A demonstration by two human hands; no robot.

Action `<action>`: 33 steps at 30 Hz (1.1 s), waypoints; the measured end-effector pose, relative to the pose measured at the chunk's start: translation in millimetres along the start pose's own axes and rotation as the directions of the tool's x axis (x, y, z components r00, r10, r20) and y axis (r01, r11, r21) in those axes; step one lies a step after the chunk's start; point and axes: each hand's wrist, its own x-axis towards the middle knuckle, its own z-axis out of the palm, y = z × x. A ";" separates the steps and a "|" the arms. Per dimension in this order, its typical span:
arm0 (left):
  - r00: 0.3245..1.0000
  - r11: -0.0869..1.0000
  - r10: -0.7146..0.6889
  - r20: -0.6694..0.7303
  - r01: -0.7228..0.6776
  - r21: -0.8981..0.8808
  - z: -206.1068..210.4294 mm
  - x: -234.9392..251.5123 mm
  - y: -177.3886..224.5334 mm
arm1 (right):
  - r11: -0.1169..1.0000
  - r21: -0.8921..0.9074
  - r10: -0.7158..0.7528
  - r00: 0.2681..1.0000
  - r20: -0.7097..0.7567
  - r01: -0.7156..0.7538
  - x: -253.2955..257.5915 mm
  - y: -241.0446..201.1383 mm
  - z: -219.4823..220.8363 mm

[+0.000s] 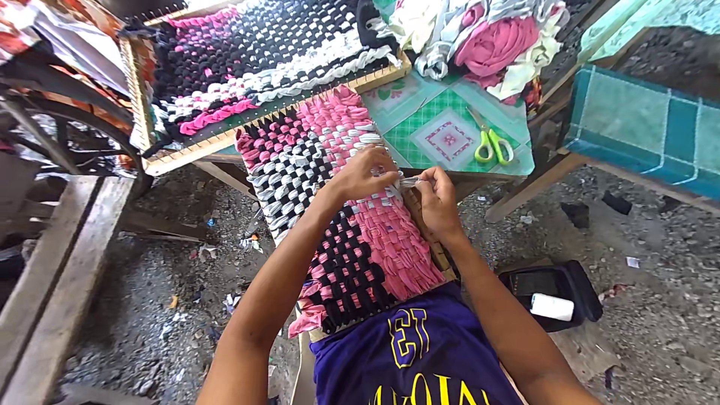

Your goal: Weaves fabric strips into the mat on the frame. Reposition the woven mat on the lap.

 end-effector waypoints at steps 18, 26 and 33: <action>0.995 0.996 -0.088 0.050 0.088 0.008 8.7 -5.1 8.9 | 0.960 0.242 -0.152 0.988 0.031 0.140 26.9 16.4 4.4; 0.964 0.947 -0.225 0.144 0.252 -0.201 8.9 12.5 16.9 | 0.968 0.227 -0.112 0.993 0.032 0.102 16.9 19.3 -14.0; 0.876 0.919 -0.366 0.314 0.394 -0.030 -6.4 26.0 21.4 | 0.964 0.228 -0.165 0.980 0.113 0.136 15.8 18.0 -9.6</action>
